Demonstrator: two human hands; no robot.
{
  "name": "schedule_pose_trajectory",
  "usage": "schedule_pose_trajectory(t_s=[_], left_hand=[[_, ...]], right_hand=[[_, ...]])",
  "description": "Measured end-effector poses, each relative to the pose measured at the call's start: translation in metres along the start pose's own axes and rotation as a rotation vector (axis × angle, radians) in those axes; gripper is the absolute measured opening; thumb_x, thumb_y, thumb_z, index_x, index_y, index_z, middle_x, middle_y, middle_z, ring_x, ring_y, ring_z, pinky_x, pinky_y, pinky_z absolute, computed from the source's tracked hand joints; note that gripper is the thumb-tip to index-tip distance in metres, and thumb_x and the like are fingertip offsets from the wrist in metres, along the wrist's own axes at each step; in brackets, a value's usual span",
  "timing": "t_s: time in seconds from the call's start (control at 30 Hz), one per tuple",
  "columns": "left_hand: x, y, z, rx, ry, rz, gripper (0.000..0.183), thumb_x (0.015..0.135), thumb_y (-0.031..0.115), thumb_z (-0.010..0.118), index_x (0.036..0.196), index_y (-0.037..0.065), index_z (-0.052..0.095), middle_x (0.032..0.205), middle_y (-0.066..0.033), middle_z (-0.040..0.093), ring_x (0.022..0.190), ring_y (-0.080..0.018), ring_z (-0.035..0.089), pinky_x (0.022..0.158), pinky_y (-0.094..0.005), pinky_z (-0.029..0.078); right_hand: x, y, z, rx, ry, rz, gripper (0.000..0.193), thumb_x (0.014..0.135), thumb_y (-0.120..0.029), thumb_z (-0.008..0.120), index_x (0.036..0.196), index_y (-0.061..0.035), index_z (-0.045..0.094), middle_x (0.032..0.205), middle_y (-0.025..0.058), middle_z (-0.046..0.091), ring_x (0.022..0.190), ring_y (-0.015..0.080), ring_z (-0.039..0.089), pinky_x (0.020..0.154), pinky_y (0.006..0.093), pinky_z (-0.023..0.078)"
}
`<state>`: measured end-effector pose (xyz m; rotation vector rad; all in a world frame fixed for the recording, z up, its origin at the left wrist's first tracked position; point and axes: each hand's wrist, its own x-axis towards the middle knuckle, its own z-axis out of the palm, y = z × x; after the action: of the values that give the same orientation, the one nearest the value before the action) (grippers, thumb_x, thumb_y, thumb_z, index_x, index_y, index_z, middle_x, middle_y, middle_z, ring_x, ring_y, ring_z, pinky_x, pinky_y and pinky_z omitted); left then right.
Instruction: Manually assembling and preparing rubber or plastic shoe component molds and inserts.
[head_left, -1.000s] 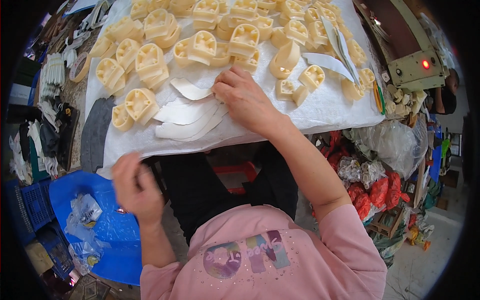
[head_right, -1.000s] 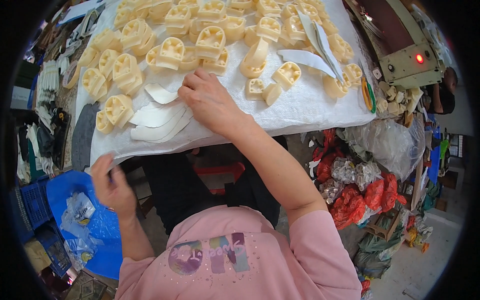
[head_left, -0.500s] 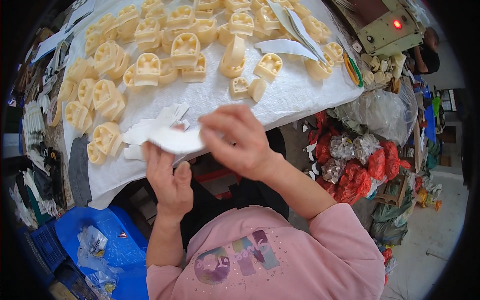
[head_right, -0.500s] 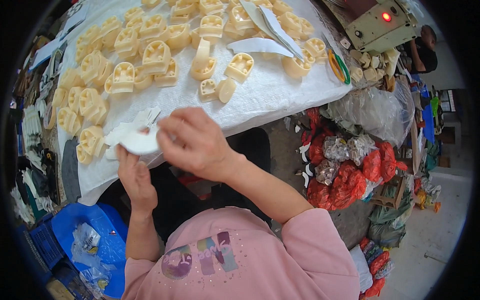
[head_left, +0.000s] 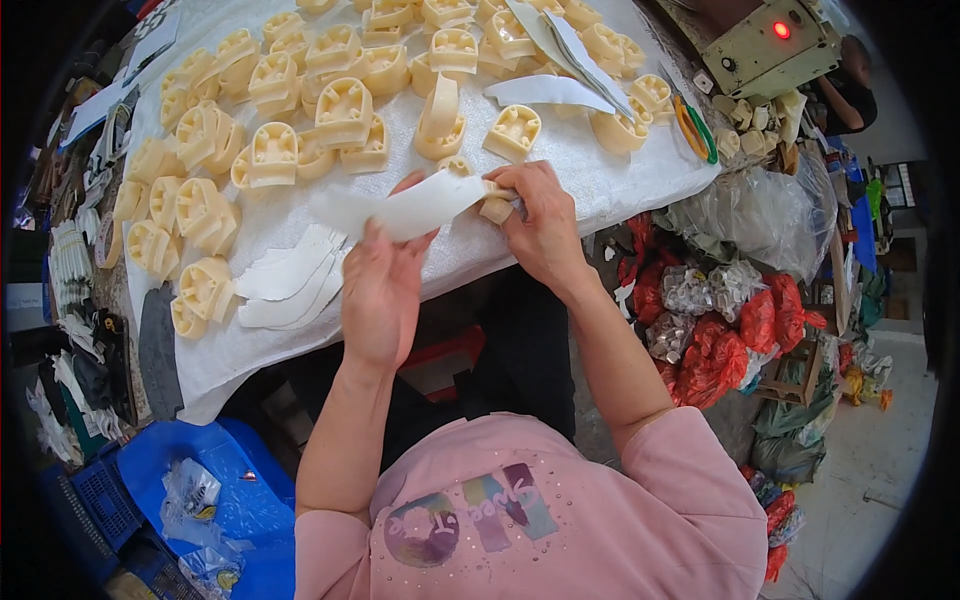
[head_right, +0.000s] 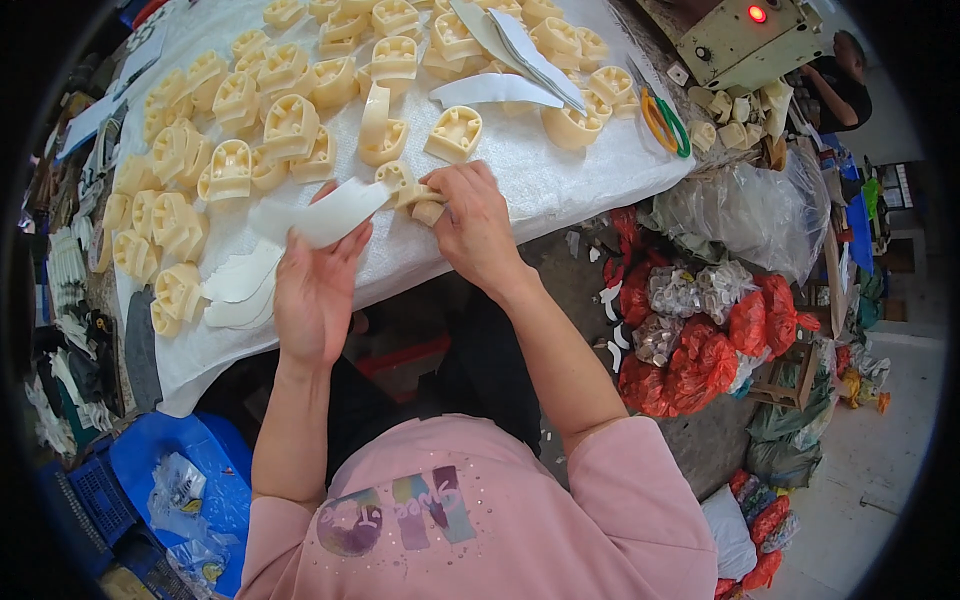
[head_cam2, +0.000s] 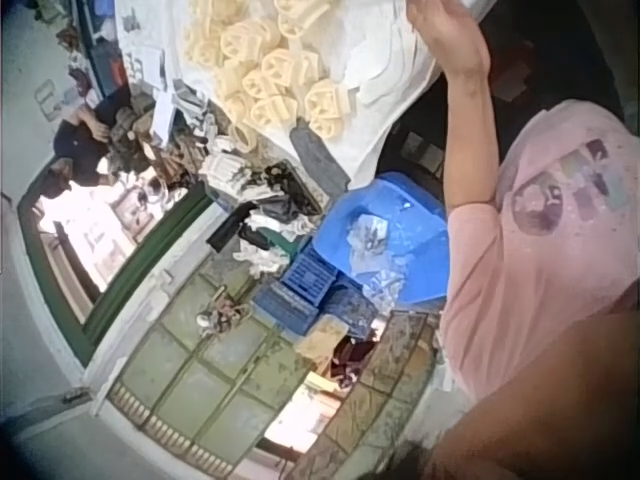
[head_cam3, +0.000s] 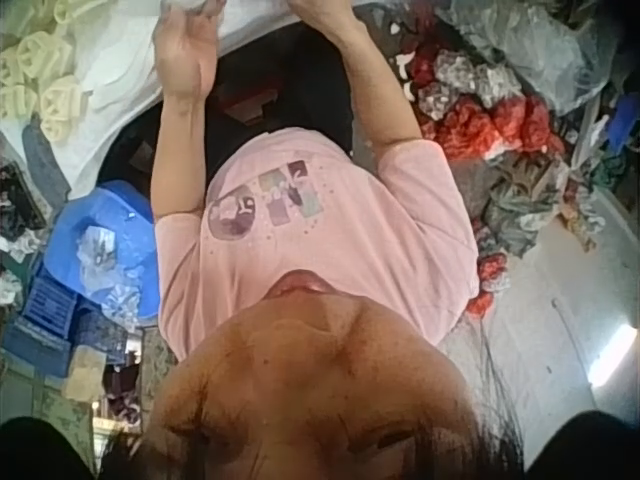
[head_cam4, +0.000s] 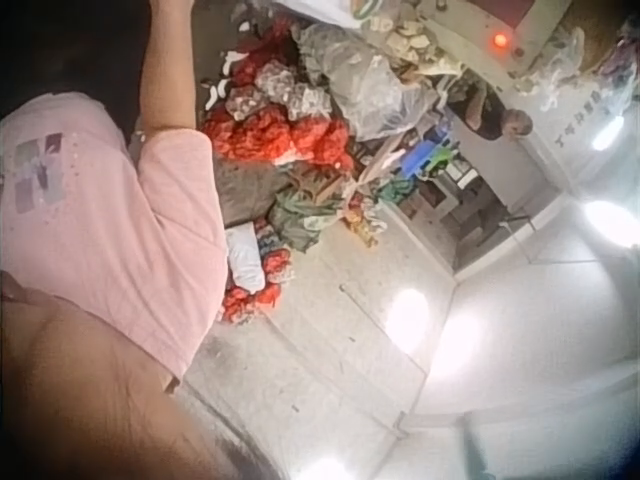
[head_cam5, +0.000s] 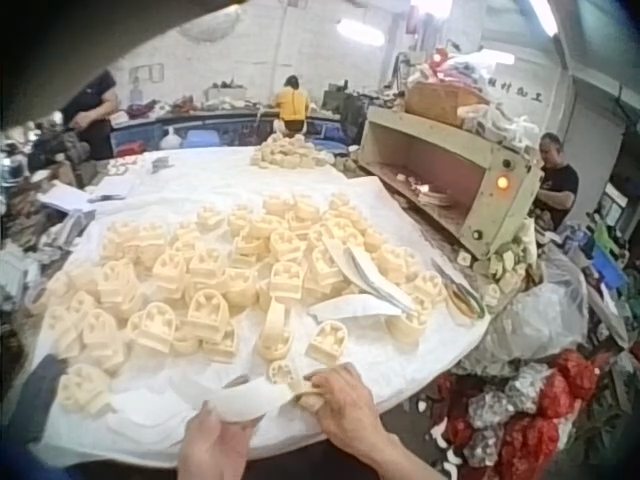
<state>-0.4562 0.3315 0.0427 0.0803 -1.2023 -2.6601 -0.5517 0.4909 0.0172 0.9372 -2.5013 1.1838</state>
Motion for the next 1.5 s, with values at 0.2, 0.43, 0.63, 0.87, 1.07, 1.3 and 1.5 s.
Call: schedule_pose_trajectory(t_s=[0.2,0.43,0.63,0.87,1.07,1.3,1.5], left_hand=[[0.017,-0.007,0.005,-0.015,-0.020,-0.066,0.047,0.099,0.027,0.033,0.135,-0.004,0.030,0.139,-0.0167,0.037,0.128,-0.0267,0.039,0.109,-0.0392,0.030],[-0.005,0.004,0.001,0.098,0.119,-0.071,0.036,0.099,0.023,0.038,0.124,-0.002,0.045,0.134,-0.0146,0.044,0.116,-0.0213,0.049,0.101,-0.0375,0.038],[-0.044,0.010,0.006,0.041,0.206,-0.002,0.038,0.097,0.022,0.043,0.124,-0.004,0.045,0.124,-0.0143,0.051,0.111,-0.0207,0.052,0.095,-0.0375,0.041],[-0.070,0.028,0.009,-0.035,0.135,-0.001,0.039,0.099,0.016,0.034,0.126,-0.011,0.042,0.130,-0.0210,0.046,0.116,-0.0239,0.050,0.096,-0.0353,0.044],[-0.073,0.032,0.009,0.004,0.096,0.007,0.041,0.099,0.016,0.032,0.127,-0.014,0.039,0.133,-0.0231,0.043,0.118,-0.0249,0.048,0.097,-0.0355,0.043],[-0.079,0.028,0.016,0.262,0.124,0.115,0.046,0.098,0.021,0.034,0.128,-0.014,0.036,0.130,-0.0243,0.045,0.120,-0.0288,0.047,0.101,-0.0383,0.039],[-0.070,0.037,-0.007,0.617,0.002,0.268,0.045,0.098,0.022,0.036,0.123,-0.015,0.041,0.122,-0.0258,0.050,0.115,-0.0292,0.050,0.099,-0.0385,0.039]], right_hand=[[-0.002,-0.017,-0.020,0.578,0.038,0.564,0.029,0.083,-0.001,0.056,0.112,-0.0014,0.056,0.094,0.0069,0.060,0.076,0.0130,0.056,0.069,0.0266,0.046],[-0.009,-0.055,-0.038,0.818,-0.001,0.532,0.035,0.084,0.000,0.057,0.119,-0.0016,0.053,0.096,0.0067,0.058,0.086,0.0135,0.057,0.075,0.0252,0.046],[-0.026,-0.094,-0.008,0.681,0.084,-0.116,0.032,0.079,0.006,0.060,0.109,-0.0045,0.056,0.109,0.0159,0.053,0.093,0.0256,0.057,0.075,0.0312,0.049],[-0.026,-0.101,0.019,0.531,0.207,-0.409,0.045,0.066,0.009,0.062,0.108,-0.0055,0.058,0.103,0.0129,0.058,0.090,0.0284,0.056,0.074,0.0351,0.049],[-0.027,-0.098,0.019,0.405,0.149,-0.445,0.027,0.087,-0.003,0.054,0.113,-0.0083,0.050,0.103,0.0136,0.059,0.086,0.0280,0.056,0.074,0.0365,0.046],[-0.025,-0.105,0.026,0.401,0.296,-0.435,0.043,0.064,0.007,0.063,0.105,-0.0050,0.059,0.098,0.0099,0.059,0.083,0.0263,0.053,0.071,0.0344,0.046],[-0.021,-0.093,0.022,0.316,0.244,-0.451,0.043,0.061,0.000,0.066,0.103,-0.0090,0.060,0.096,0.0068,0.062,0.079,0.0241,0.049,0.073,0.0364,0.038]])
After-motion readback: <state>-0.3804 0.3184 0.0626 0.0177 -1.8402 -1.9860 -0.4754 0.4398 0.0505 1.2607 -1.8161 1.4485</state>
